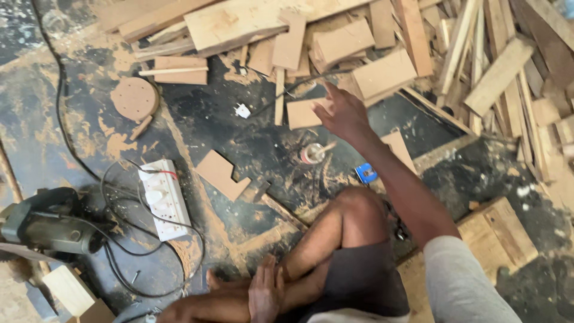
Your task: The person sits on the floor and assembles small wooden pieces by hammering nails into them. They use pliers to trim protruding nail ends and occasionally inspect the joined parts. The workspace is cluttered with wood scraps, tools, and a power strip.
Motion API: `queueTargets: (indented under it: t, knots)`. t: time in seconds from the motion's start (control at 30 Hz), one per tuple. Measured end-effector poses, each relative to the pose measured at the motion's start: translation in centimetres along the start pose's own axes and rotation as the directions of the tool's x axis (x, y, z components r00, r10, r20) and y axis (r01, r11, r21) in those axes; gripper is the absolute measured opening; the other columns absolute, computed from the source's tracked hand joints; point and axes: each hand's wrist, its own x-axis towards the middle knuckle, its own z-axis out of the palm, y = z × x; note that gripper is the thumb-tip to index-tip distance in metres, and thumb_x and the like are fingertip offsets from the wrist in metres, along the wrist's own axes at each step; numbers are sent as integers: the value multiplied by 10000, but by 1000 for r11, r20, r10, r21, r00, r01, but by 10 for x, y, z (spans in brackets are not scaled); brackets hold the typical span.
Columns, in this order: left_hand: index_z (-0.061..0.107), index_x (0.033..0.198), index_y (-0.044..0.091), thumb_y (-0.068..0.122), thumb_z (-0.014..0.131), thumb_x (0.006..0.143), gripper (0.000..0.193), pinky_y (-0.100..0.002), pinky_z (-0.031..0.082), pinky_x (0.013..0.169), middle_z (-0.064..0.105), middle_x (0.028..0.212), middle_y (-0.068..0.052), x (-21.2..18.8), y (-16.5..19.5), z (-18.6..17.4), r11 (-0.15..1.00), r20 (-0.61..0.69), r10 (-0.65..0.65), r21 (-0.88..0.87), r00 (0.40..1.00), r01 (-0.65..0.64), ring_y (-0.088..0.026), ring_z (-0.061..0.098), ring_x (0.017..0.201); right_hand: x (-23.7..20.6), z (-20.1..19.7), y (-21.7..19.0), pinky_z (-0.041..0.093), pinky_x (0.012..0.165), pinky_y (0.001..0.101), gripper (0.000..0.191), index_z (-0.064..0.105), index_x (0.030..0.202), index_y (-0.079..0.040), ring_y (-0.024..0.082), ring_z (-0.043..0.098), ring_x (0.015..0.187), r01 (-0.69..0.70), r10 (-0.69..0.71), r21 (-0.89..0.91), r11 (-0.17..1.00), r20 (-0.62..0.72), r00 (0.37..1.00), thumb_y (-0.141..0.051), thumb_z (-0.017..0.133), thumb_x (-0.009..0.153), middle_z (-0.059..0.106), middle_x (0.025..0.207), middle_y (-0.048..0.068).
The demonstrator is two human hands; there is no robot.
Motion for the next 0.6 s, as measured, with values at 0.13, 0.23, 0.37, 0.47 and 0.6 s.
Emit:
queueTargets:
  t: [0.13,0.23,0.37,0.47,0.6]
  knots:
    - [712,1106,33,116,744,846,274,-375,619,801,719,1162,-143,5,-12,16,1000,-109,-8,-9,994,7,-310,749,968,101,53,-17,506,879,570,850,361,1567,-64,474,658,1037,79,-77,-289,954,17,997,-569,677,961,682,1138,291]
    - [733,1097,54,117,755,822,283,-382,629,750,732,1138,-139,9,-26,28,1000,-116,-12,-2,993,12,-299,762,932,148,81,-35,486,956,574,918,237,1633,-105,476,658,1069,-27,68,-350,936,105,992,-589,613,949,694,1119,294]
    - [726,1087,40,148,753,848,264,-400,649,727,738,1117,-155,17,-42,36,995,58,-95,30,994,94,-309,776,899,192,99,-64,474,971,591,973,171,1652,-99,468,666,1058,-114,188,-367,923,173,967,-625,605,958,700,1087,307]
    - [726,1091,42,153,747,848,268,-395,647,717,743,1098,-152,28,-45,39,998,6,-60,14,998,60,-306,777,884,212,111,-78,460,976,605,1043,170,1624,-58,449,678,1034,-126,211,-444,887,147,966,-668,640,920,703,1086,287]
    - [727,1096,45,160,739,848,273,-389,645,705,750,1073,-148,35,-46,42,999,-33,-52,13,998,53,-302,779,865,223,119,-73,508,943,580,1031,208,1626,-79,408,693,1062,-169,314,-564,808,170,934,-626,676,889,720,1102,245]
